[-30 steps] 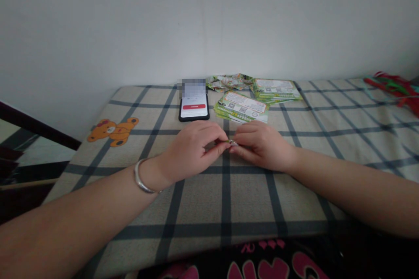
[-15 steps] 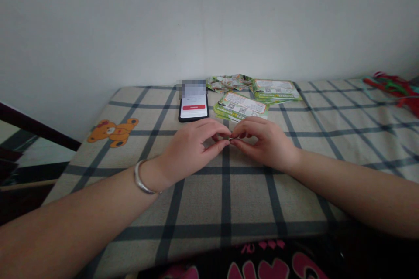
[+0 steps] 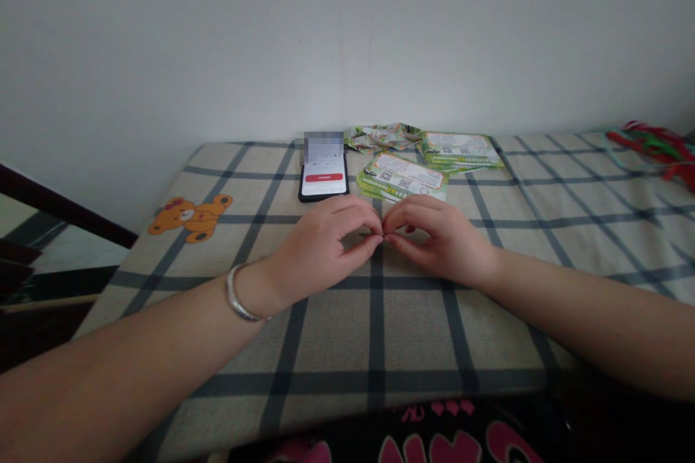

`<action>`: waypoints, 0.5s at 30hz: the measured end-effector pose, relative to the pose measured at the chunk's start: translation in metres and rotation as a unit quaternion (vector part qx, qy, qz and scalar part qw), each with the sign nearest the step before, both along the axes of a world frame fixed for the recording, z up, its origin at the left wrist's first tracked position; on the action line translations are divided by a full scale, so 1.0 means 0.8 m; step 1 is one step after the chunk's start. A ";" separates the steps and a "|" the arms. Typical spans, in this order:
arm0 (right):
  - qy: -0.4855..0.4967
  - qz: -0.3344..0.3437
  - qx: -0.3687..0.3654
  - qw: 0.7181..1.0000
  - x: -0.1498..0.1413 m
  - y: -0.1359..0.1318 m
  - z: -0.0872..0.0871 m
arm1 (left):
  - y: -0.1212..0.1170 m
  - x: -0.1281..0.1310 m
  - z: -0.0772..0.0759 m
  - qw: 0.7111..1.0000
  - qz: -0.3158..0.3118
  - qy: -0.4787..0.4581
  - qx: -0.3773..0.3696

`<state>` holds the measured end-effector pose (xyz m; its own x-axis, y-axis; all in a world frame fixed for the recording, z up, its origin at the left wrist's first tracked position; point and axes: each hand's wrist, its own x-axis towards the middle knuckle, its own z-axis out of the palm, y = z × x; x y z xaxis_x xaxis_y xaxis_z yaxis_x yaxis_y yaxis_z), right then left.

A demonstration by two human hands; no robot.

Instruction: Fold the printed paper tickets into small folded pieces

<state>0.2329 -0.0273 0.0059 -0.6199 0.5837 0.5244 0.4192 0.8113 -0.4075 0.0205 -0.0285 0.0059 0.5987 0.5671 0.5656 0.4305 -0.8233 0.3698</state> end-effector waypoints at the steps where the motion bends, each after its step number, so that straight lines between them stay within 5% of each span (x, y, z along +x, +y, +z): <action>1: -0.006 0.002 0.007 1.000 0.000 0.000 0.001 | 0.000 0.000 0.001 1.000 -0.002 -0.002 -0.005; 15: -0.024 0.006 0.066 0.998 0.005 0.004 -0.001 | 0.001 0.000 0.001 0.996 0.030 -0.042 -0.076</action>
